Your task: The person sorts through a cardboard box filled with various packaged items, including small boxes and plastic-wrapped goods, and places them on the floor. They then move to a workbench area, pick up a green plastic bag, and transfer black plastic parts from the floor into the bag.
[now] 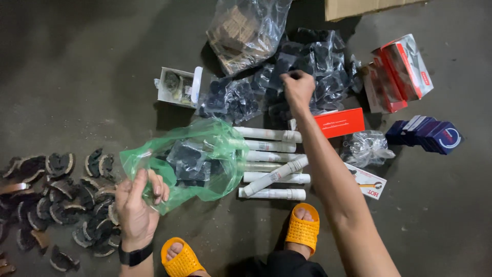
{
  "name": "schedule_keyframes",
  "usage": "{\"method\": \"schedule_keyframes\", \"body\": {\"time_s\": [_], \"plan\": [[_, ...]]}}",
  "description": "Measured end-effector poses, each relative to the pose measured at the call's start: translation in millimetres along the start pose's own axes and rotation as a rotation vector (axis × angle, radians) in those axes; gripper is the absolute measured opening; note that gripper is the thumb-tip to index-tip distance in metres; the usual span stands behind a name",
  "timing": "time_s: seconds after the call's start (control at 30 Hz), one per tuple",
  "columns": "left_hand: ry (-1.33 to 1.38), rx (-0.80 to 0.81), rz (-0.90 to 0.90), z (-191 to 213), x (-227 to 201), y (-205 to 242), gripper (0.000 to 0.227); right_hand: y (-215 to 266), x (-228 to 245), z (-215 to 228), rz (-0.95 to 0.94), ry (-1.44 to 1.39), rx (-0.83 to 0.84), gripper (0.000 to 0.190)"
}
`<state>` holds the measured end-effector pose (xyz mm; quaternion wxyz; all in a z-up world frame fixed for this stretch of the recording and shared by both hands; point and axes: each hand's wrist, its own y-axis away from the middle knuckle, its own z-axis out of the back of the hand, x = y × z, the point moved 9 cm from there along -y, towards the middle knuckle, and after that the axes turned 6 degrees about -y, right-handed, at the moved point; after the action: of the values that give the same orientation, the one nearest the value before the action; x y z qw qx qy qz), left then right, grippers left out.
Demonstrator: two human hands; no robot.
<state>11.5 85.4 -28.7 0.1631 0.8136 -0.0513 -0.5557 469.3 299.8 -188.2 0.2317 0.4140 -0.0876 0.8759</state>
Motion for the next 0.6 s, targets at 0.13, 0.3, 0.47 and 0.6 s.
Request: {"method": "schedule_keyframes", "body": {"time_s": [0.13,0.3,0.47,0.6], "plan": [[0.005,-0.006,0.066,-10,7,-7,0.031,7,-15,10,-0.122,-0.448,0.107,0.031],[-0.020,0.025,0.057,-15,7,-11,0.035,6,-20,-38,-0.312,-0.688,0.239,0.024],[-0.038,-0.012,0.049,1,7,-9,0.038,-9,9,-97,-0.103,0.061,0.121,0.043],[0.032,-0.013,0.039,6,4,-8,0.040,0,28,-85,-0.165,0.111,0.046,0.050]]}}
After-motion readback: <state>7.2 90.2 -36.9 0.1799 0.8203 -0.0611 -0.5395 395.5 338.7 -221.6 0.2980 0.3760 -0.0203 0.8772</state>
